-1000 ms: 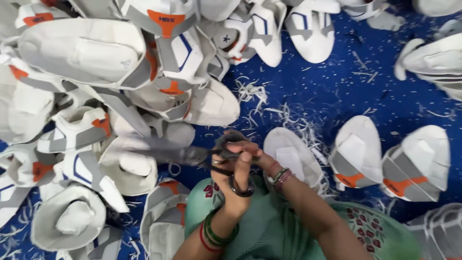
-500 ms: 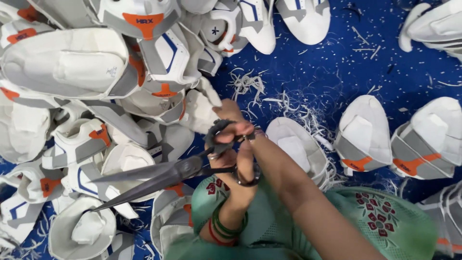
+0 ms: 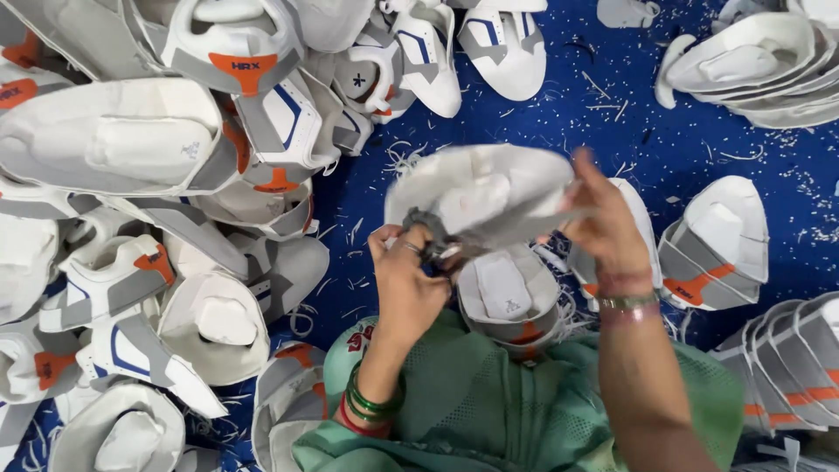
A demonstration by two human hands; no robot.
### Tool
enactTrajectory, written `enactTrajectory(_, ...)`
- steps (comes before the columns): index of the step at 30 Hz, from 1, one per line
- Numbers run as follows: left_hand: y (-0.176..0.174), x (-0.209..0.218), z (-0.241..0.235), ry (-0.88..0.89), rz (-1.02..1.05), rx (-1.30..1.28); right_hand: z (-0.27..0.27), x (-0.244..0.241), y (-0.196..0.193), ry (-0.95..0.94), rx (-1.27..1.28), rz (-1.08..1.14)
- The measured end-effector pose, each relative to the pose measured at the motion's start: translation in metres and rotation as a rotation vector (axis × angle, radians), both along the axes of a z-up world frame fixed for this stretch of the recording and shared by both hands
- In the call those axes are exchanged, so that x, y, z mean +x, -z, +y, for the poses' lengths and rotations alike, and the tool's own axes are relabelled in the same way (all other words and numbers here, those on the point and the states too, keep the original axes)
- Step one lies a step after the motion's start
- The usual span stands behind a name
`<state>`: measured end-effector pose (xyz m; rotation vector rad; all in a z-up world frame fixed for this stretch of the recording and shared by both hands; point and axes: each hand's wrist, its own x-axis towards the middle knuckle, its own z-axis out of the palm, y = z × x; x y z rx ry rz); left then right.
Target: The person trims excess material from shoe uppers using scissors.
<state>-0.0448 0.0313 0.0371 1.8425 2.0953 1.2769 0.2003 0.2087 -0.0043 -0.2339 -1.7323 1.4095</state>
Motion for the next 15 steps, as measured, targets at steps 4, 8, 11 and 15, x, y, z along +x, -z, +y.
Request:
enactTrajectory(4,-0.002,0.001,-0.008,-0.021,-0.438,0.005,-0.058,-0.009,-0.065,-0.014,-0.624,0.081)
enactTrajectory(8,-0.004,0.000,-0.018,0.249,-1.221,-0.043,-0.135,-0.014,-0.094,0.590,-0.157,0.109)
enactTrajectory(11,-0.004,-0.008,-0.022,0.430,-1.345,0.005,-0.147,-0.002,-0.056,0.730,0.296,-0.168)
enactTrajectory(15,-0.016,-0.015,-0.027,0.597,-1.596,0.008,-0.111,0.009,-0.003,0.565,-0.209,-0.464)
